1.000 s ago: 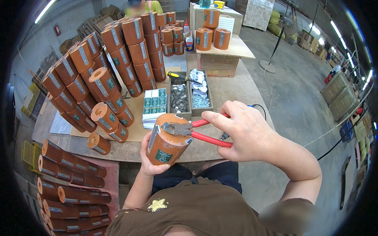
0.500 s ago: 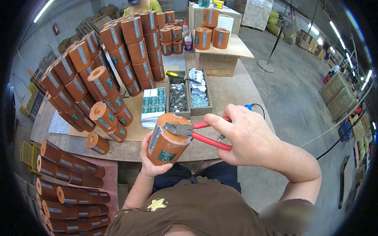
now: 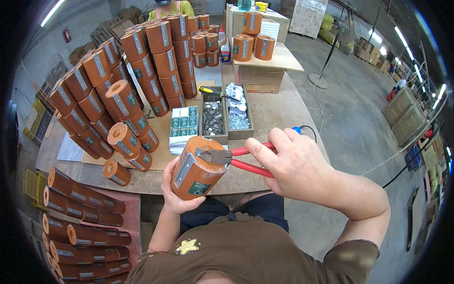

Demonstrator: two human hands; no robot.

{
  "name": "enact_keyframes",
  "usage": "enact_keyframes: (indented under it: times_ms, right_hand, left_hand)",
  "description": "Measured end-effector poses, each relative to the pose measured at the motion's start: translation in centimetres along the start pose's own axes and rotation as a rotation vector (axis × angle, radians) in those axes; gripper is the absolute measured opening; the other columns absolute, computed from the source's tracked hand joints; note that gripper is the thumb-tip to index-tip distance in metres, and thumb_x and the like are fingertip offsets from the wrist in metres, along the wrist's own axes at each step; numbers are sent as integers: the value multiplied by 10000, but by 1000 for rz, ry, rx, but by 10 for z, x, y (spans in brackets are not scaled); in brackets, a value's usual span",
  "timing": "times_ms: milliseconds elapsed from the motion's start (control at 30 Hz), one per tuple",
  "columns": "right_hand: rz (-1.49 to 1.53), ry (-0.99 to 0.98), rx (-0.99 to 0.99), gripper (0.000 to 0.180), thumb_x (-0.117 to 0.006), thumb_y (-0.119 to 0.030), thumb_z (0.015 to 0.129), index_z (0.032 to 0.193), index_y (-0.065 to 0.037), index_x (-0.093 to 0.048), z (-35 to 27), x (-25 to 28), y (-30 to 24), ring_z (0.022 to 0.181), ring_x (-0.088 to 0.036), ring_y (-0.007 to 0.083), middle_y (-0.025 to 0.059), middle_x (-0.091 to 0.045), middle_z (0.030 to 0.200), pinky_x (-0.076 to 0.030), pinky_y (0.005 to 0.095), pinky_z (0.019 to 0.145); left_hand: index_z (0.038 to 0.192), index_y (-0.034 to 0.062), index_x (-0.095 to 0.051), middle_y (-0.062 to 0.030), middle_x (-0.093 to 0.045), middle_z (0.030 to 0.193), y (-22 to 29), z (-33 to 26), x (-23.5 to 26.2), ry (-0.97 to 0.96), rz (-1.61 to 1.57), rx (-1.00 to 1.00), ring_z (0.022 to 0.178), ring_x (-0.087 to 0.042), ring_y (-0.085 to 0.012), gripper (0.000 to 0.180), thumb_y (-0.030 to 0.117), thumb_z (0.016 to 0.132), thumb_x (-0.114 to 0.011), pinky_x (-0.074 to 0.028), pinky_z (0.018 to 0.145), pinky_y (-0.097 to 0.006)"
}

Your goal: The recorder is attaching metal plates to cylindrical wooden blocks using a power screwdriver and screws at an industrial workbench.

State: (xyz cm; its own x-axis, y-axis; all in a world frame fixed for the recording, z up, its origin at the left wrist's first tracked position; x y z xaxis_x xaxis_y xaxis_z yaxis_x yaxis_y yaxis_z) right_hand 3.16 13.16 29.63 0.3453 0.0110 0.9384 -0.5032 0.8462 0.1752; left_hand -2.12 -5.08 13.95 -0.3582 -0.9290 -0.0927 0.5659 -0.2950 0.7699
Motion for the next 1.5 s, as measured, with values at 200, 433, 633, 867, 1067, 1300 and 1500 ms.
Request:
enact_keyframes:
  times_ms: [200,433,633,867,1067,1300,1500]
  right_hand:
    - [-165,212,174,434,-656,-170,588,1009,-129,-561,3,8,1,583,-436,162,26,-417,697,-340,277,443]
    - [-303,404,312,373,-625,-181,633,1002,-153,-583,1,18,2,551,-389,130,-5,-396,660,-294,252,434]
    - [-313,420,249,362,-637,-178,613,972,-148,-605,-6,17,9,547,-396,127,-4,-399,656,-299,252,432]
    - [-327,462,302,366,-636,-174,605,969,-146,-610,-6,21,8,552,-395,130,-3,-395,650,-299,247,439]
    - [-272,399,208,369,-642,-159,602,969,-143,-610,-9,15,14,551,-390,134,-2,-400,657,-295,255,443]
    - [-241,452,205,376,-636,-135,594,969,-135,-607,-10,20,15,547,-392,136,2,-404,654,-291,262,446]
    - [-194,447,186,423,-639,-125,566,988,-126,-607,-7,17,17,548,-406,148,14,-417,660,-307,269,450]
  left_hand:
    - [1299,-2,-276,-184,-437,1231,-18,-1,-17,-187,-634,334,1115,-481,-259,1013,265,469,-793,-372,960,-380]
    - [1365,90,-107,-200,-297,1313,3,-7,-54,-168,-1236,412,1123,-431,-398,1169,533,499,-756,-529,746,-494]
    - [1368,126,-100,-184,-324,1296,-21,-6,-23,-140,-516,281,982,-555,-322,1072,526,593,-725,-565,617,-395]
    - [1357,135,-120,-226,-422,1194,-3,-2,-46,-290,-1346,512,798,-609,-363,963,773,677,-362,-559,560,-407]
    - [1372,105,-45,-167,-242,1356,-5,2,-12,47,-590,292,1188,-364,-294,1003,621,679,-555,-317,986,-451]
    - [1323,61,-204,-240,-464,1136,-16,-7,-31,-250,-1048,358,888,-587,-347,927,519,648,-643,-514,727,-438]
    - [1335,98,-210,-250,-414,1196,-4,-6,-70,-184,-1425,637,981,-535,-365,941,779,694,-318,-517,717,-443]
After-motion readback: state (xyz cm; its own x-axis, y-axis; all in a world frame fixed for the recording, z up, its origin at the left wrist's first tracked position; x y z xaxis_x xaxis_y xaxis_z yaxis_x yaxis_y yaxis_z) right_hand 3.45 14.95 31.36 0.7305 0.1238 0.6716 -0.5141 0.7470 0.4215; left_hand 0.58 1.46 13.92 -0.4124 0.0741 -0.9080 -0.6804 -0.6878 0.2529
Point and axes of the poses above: each hand's wrist, its own z-axis towards the middle knuckle, its own x-axis out of the back of the hand, y = z × x, the point moved 7 cm from there along z, towards the middle knuckle
